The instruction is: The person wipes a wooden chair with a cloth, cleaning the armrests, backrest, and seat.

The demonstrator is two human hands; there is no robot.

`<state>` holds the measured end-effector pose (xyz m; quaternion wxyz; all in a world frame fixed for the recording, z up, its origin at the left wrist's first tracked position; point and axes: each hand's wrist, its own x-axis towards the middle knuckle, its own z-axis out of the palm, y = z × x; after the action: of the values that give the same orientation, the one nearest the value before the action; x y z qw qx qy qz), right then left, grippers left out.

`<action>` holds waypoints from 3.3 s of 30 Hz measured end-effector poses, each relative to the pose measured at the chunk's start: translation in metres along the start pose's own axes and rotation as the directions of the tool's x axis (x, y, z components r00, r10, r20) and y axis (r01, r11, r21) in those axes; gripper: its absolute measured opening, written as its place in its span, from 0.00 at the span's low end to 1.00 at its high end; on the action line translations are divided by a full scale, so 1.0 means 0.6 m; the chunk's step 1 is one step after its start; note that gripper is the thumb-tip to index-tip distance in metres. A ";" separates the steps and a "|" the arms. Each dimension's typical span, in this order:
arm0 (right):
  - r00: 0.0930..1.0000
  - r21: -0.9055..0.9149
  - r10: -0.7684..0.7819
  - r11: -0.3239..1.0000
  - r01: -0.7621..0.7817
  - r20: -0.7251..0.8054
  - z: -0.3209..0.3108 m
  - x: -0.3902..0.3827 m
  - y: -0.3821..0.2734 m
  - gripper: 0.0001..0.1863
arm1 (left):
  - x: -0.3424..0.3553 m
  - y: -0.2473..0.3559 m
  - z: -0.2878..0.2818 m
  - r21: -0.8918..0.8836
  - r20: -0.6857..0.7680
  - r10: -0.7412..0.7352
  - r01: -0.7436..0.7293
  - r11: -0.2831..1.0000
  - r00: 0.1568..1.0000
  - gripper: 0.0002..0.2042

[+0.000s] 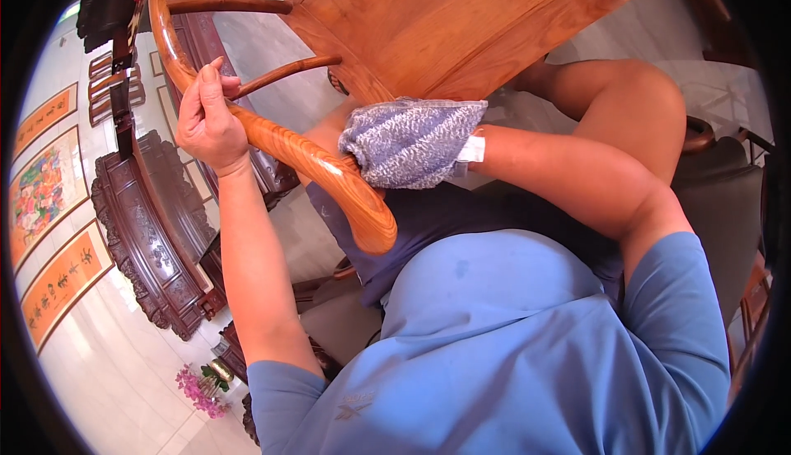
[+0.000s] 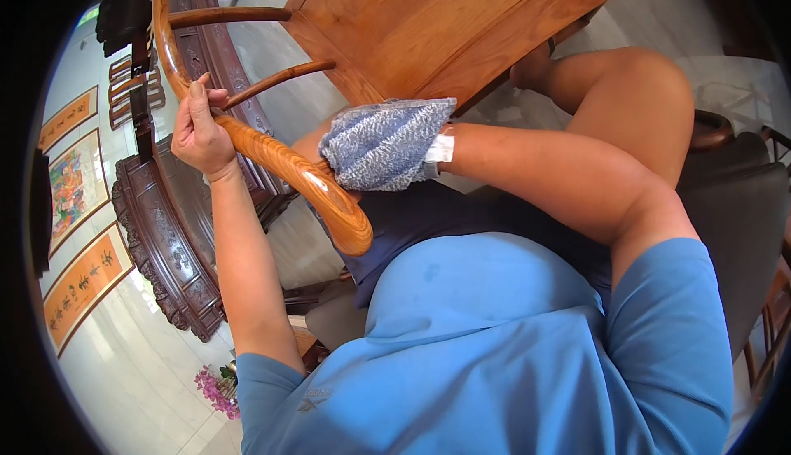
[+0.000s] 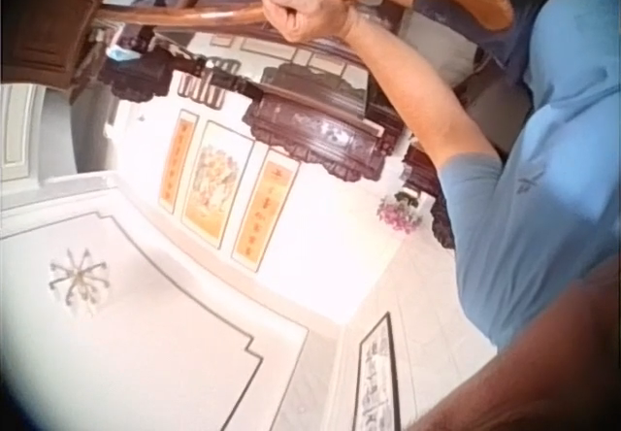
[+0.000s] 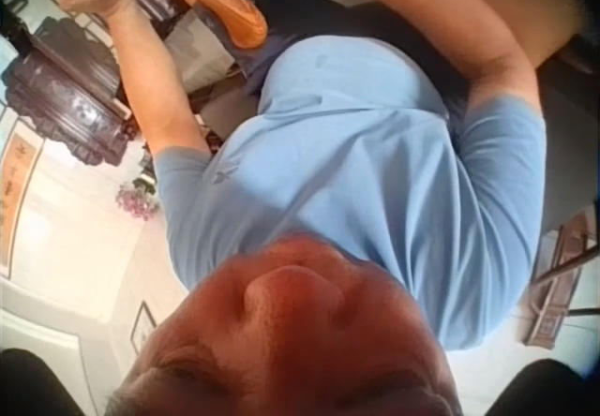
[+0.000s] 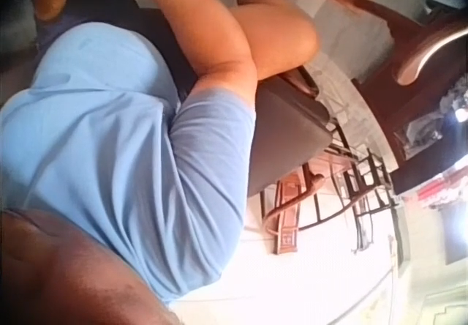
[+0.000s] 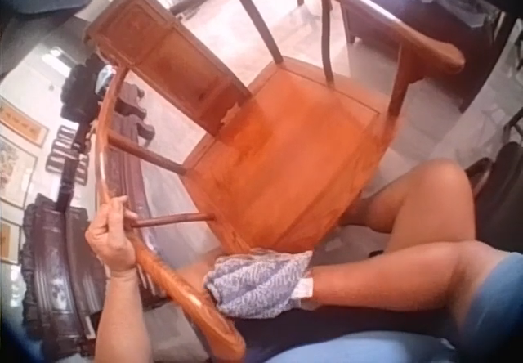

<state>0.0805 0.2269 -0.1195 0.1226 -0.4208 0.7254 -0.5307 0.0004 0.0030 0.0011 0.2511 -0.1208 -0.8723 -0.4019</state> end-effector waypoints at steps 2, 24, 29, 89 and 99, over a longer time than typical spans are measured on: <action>0.976 -0.062 0.123 0.992 -0.114 0.180 -0.004 0.005 0.000 0.16 | -0.006 -0.001 -0.001 0.006 0.000 -0.011 0.011 1.000 1.000 0.11; 0.998 -0.135 -0.006 0.991 0.016 0.067 0.009 -0.026 0.068 0.15 | 0.000 0.000 -0.002 0.008 0.020 -0.043 0.043 0.999 0.999 0.10; 0.989 -0.080 -0.128 0.989 0.122 -0.073 0.013 -0.007 0.002 0.12 | -0.004 -0.003 -0.006 -0.004 0.000 -0.038 0.038 0.999 0.999 0.11; 0.914 -0.226 0.337 0.895 -0.386 -0.226 0.057 0.007 -0.004 0.15 | 0.005 -0.005 0.001 -0.096 -0.026 0.063 -0.065 0.993 0.998 0.10; 0.934 -0.190 0.341 0.915 -0.356 -0.109 0.010 0.021 -0.042 0.12 | 0.006 -0.009 0.012 -0.206 -0.102 0.070 -0.090 0.974 0.992 0.09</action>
<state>0.0889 0.2115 -0.0965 0.1440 -0.2753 0.8439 -0.4374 -0.0073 0.0054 -0.0044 0.2937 -0.1626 -0.8066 -0.4866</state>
